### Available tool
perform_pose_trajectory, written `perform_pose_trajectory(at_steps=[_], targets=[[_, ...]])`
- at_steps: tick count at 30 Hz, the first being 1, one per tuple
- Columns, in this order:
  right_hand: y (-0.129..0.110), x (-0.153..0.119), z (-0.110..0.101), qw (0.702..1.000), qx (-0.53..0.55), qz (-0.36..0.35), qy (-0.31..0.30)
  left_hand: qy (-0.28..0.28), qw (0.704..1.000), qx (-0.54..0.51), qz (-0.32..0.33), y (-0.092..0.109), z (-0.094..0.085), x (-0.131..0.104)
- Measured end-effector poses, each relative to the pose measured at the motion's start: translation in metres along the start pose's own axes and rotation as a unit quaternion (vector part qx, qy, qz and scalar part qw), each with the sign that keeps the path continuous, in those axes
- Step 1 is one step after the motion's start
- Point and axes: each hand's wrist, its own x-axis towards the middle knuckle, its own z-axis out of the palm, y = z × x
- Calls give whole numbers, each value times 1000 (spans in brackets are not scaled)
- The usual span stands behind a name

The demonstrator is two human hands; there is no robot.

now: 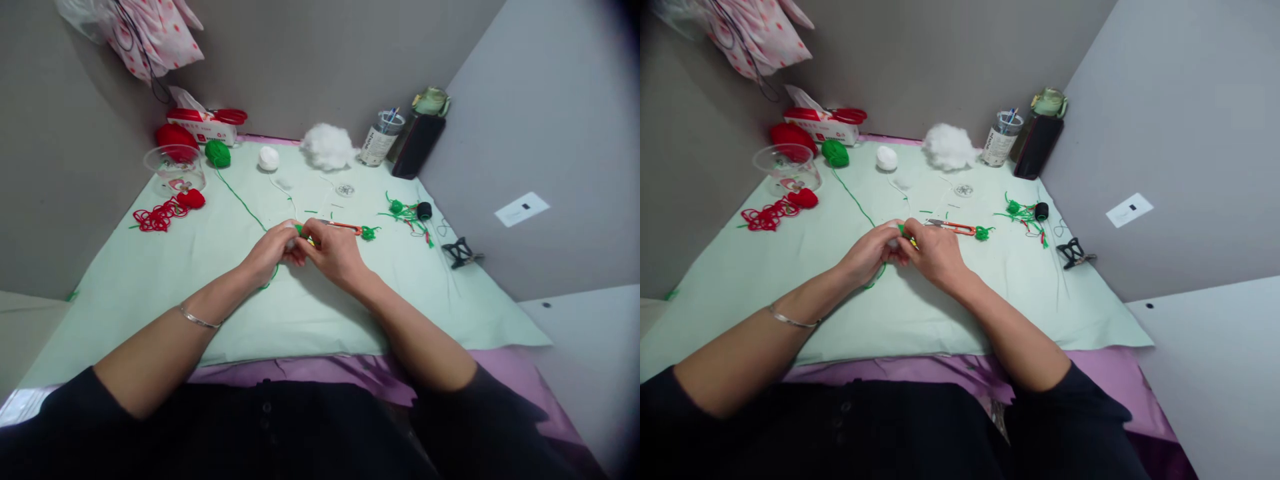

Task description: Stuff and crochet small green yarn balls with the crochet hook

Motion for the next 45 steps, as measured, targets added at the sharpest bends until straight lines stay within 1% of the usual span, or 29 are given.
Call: perform_pose_trajectory(at_steps=[3,6,9,11,14,18,22,23,25,28,30,33,35,37,39,41,45], targets=[[1,2,-4,999,33,35,24,-12,1000,-20,4,2,3,-3],[5,4,-8,991,108,74,41,-50,997,-51,10,6,2,-5],[12,6,-10,978,183,92,34,-89,993,-76,16,9,-2,-5],[16,8,-10,972,216,88,22,-93,994,-64,16,8,-5,-4],[18,8,-11,969,237,76,0,-68,997,-21,26,5,-9,-1],[9,4,-13,965,252,51,-49,-11,997,53,57,4,-9,0],[0,0,-9,971,232,14,-46,41,993,77,85,4,-6,1],[-1,0,-8,970,240,17,-45,55,991,80,93,3,-4,1],[-1,2,-6,956,288,38,-49,73,988,81,106,2,-2,0],[2,6,-5,932,351,79,-47,62,989,71,113,1,2,-2],[5,8,-5,932,348,95,-30,38,992,59,108,0,3,-4],[9,8,-4,948,301,103,11,9,994,40,102,-1,2,-6],[11,7,-5,952,287,101,17,-6,995,29,99,0,1,-6],[11,7,-7,947,309,90,0,-21,995,20,92,1,-1,-5],[10,6,-10,942,328,64,-26,-30,996,20,80,3,-4,-4],[7,3,-13,947,315,31,-45,-20,997,30,72,5,-6,-3],[4,-1,-14,965,247,-29,-81,13,997,44,60,4,-8,-2]])
